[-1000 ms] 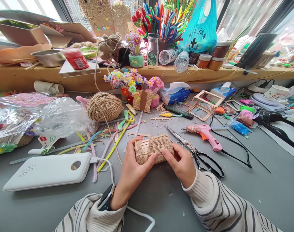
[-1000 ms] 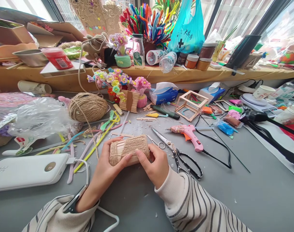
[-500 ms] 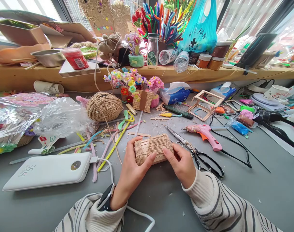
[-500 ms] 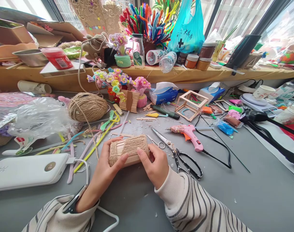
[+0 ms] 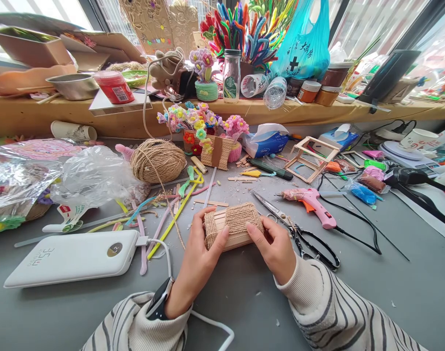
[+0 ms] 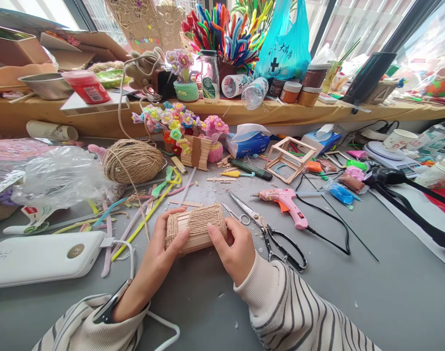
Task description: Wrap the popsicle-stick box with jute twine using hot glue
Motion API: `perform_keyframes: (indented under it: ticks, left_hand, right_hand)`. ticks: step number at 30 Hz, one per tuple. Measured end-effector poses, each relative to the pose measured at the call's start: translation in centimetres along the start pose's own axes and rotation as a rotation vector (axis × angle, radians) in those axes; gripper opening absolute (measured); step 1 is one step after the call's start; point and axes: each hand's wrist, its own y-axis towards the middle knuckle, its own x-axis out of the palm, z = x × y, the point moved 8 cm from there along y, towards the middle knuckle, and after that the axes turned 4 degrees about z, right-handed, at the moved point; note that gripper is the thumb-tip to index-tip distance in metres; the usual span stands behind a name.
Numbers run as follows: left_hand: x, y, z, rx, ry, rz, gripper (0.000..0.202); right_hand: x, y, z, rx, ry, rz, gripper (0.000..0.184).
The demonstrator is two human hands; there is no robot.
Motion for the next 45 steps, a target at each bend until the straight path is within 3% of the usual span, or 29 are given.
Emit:
perform_keyframes:
  ticks: [5,10,22,30,45]
  left_hand:
    - [0.1,-0.1,-0.1,0.010,-0.009,-0.011,0.042]
    - [0.2,-0.3,0.0,0.043,-0.004,-0.005,0.043]
    - [0.1,-0.5,1.0,0.180,0.062,0.008,0.037]
    - [0.1,-0.5,1.0,0.152,0.056,0.011,0.037]
    - [0.2,-0.4,0.9,0.159,0.077,0.032,0.040]
  right_hand:
    - [0.6,0.0,-0.1,-0.001,0.108,-0.032,0.029]
    - [0.7,-0.1,-0.1,-0.006,0.046,-0.024,0.039]
    - [0.6,-0.2,0.2,0.015,0.033,-0.011,0.041]
    - [0.7,-0.1,0.1,0.008,0.153,-0.052,0.037]
    - [0.5,-0.1,0.1,0.016,0.066,-0.025,0.032]
